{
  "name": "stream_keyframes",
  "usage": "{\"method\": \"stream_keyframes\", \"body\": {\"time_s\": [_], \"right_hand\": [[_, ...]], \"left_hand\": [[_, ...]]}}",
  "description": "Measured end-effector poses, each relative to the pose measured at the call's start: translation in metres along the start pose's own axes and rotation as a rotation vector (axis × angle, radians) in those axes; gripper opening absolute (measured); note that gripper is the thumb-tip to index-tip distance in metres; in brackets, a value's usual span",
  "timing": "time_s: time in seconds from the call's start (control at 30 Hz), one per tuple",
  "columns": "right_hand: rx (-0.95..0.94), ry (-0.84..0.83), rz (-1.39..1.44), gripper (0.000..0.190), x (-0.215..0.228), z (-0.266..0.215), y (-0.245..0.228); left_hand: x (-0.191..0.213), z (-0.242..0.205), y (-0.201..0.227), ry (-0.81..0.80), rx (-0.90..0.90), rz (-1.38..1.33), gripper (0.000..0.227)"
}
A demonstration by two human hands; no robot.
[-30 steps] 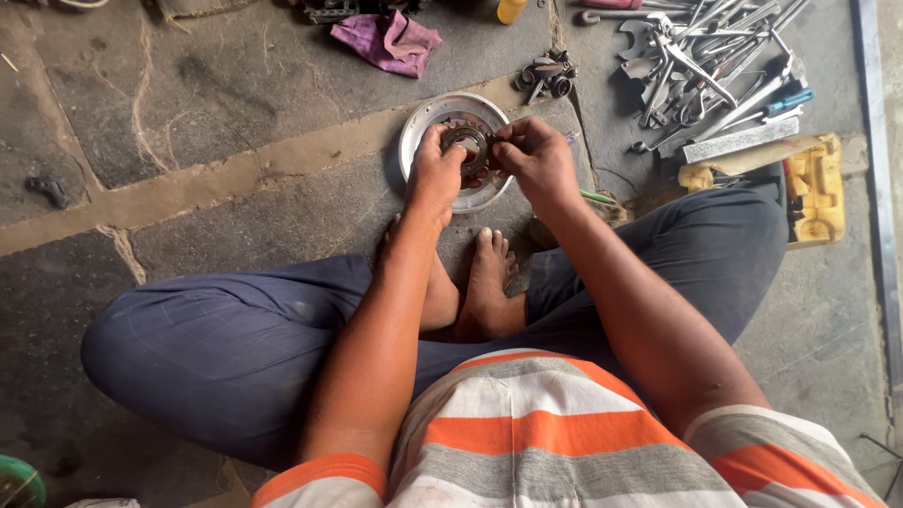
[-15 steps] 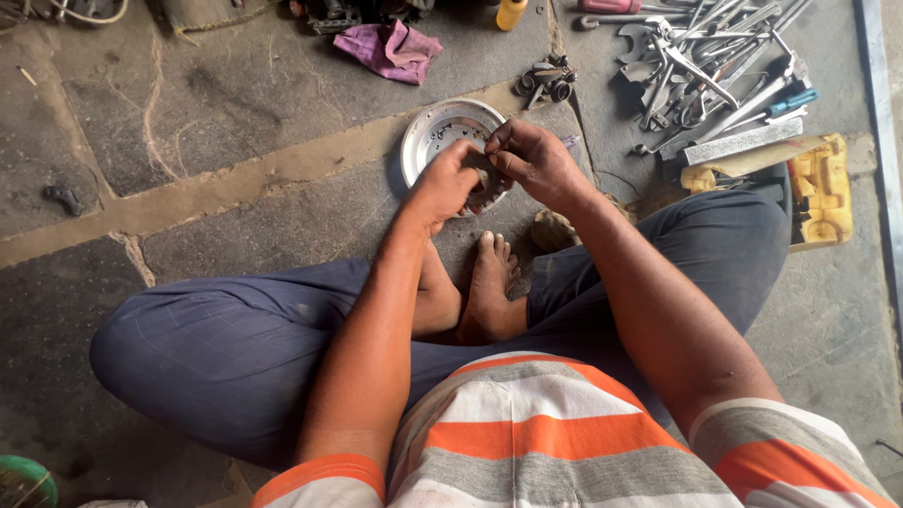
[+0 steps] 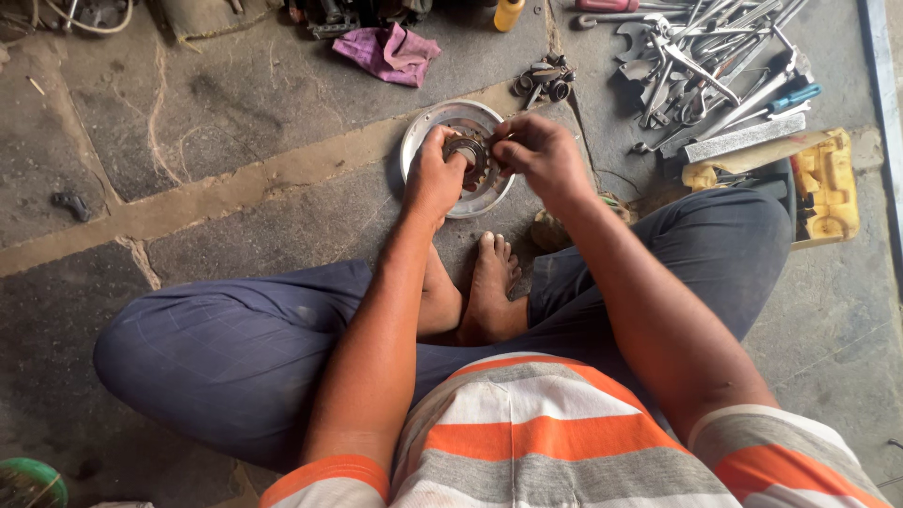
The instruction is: The person sits on the floor and cleans a small mechanical part by hand, rubbing it over a white plate containing liquid. The person repeatedly dips the part into the liquid and rubs it between their fingers to remove dirt.
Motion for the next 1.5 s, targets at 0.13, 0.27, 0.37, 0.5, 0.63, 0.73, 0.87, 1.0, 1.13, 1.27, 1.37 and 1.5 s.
{"method": "stream_keyframes", "body": {"time_s": [0.13,0.27,0.37,0.5,0.63,0.73,0.87,1.0,1.13,1.27,1.37,1.5], "right_hand": [[0.159,-0.023,-0.34,0.011,-0.008,-0.003,0.002],[0.116,-0.137,-0.162,0.012,-0.005,0.0,0.003],[0.144,-0.038,-0.041,0.011,0.0,-0.001,0.007],[0.264,0.036,-0.012,0.01,-0.001,-0.005,0.017],[0.311,0.024,-0.133,0.013,-0.002,-0.006,0.02],[0.323,-0.026,-0.159,0.013,0.0,-0.007,0.013],[0.186,-0.124,-0.083,0.011,0.0,-0.009,-0.002],[0.111,-0.272,-0.233,0.01,0.0,-0.01,-0.018],[-0.042,-0.299,-0.389,0.014,0.001,-0.007,-0.018],[0.139,-0.313,-0.337,0.017,0.0,-0.001,-0.01],[0.309,-0.076,-0.288,0.009,0.008,0.002,-0.005],[0.101,0.063,0.059,0.009,0.016,0.001,-0.002]], "left_hand": [[-0.002,-0.004,0.0,-0.075,-0.098,0.05,0.025],[0.003,-0.004,-0.001,-0.143,-0.192,-0.007,0.033],[0.002,0.0,-0.007,-0.139,-0.021,-0.293,0.037],[-0.009,0.001,-0.014,-0.268,0.038,-0.607,0.026],[-0.024,-0.004,-0.016,-0.254,0.112,-0.785,0.021],[-0.022,-0.003,-0.011,-0.255,0.048,-0.63,0.021],[-0.014,-0.005,0.0,-0.278,-0.011,-0.423,0.026],[-0.011,-0.013,0.006,-0.345,-0.033,-0.259,0.022],[-0.005,-0.013,0.001,-0.345,-0.113,0.092,0.025],[-0.008,-0.004,-0.006,-0.22,-0.305,0.304,0.027],[-0.016,-0.001,-0.015,-0.096,-0.216,0.147,0.027],[-0.017,0.007,-0.02,-0.103,-0.056,-0.318,0.021]]}}
Point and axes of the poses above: each hand's wrist, its own z-axis towards the middle knuckle, its own x-axis out of the back of the hand, y = z × x, the point moved 2 cm from there along z, towards the middle knuckle, and after that the axes turned 13 degrees about z, right-handed, at the moved point
